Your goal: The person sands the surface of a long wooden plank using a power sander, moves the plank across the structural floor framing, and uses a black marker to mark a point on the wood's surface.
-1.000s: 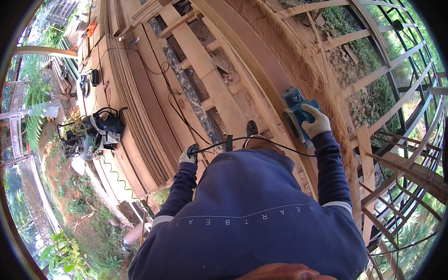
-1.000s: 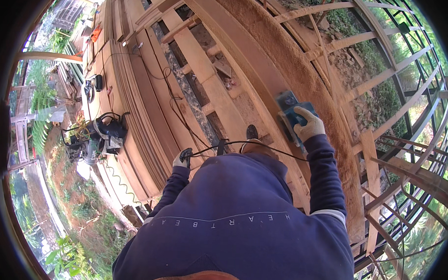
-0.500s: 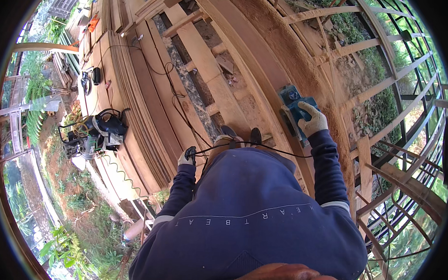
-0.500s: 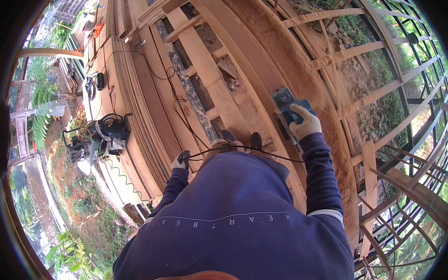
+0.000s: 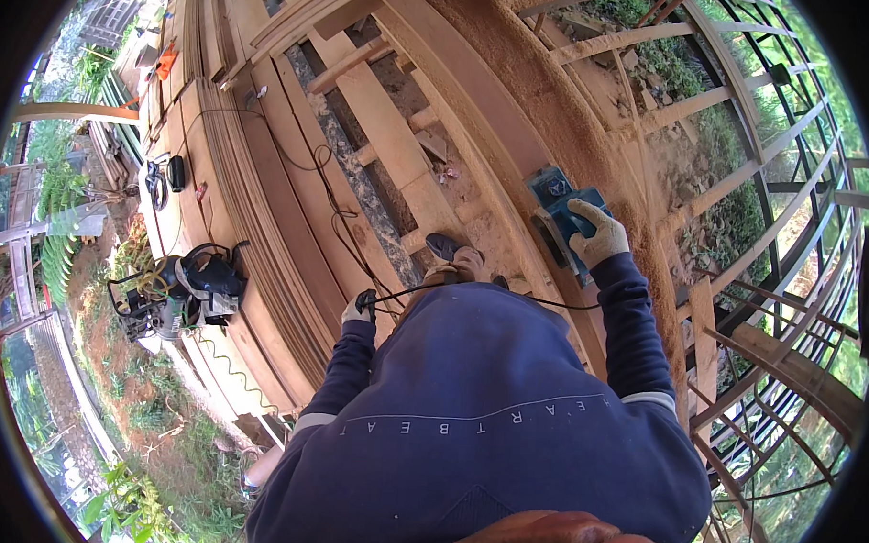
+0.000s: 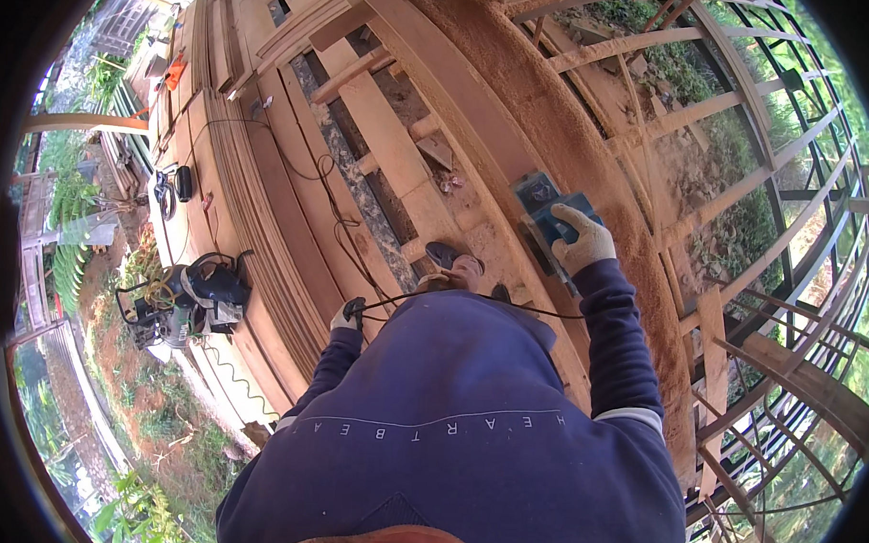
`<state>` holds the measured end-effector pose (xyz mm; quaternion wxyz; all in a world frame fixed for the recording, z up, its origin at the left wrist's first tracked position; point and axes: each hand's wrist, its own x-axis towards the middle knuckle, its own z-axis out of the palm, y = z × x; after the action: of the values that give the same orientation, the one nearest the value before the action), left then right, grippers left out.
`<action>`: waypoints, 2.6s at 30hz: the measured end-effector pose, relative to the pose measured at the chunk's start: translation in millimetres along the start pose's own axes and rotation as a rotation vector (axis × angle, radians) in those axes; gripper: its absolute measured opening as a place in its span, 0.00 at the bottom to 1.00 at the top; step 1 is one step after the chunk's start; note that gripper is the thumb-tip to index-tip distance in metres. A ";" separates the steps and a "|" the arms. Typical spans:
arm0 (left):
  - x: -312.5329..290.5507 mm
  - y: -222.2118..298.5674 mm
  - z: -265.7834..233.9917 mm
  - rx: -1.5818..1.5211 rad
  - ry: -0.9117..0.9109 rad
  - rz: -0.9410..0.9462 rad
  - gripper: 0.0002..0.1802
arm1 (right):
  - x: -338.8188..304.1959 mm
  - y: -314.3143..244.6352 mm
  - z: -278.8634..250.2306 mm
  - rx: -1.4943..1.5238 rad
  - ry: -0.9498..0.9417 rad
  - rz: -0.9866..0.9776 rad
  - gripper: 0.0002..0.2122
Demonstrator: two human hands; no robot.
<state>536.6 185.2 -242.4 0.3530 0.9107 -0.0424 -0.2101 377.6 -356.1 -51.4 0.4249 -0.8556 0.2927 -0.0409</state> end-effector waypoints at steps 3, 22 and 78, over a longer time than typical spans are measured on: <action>29.0 9.1 -9.3 -0.033 0.024 0.013 0.16 | 20.3 -16.7 3.6 0.086 0.005 0.054 0.24; 125.1 7.6 -78.4 -0.055 0.019 -0.107 0.14 | 122.1 -69.3 33.6 0.048 0.016 0.089 0.24; 407.2 189.2 -183.9 -0.263 0.185 -0.053 0.15 | 448.2 -215.9 96.8 0.006 0.031 -0.044 0.22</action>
<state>995.7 67.0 -139.2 0.4660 0.8729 0.0424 -0.1385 879.0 -427.2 -30.8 0.4219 -0.8598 0.2803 -0.0645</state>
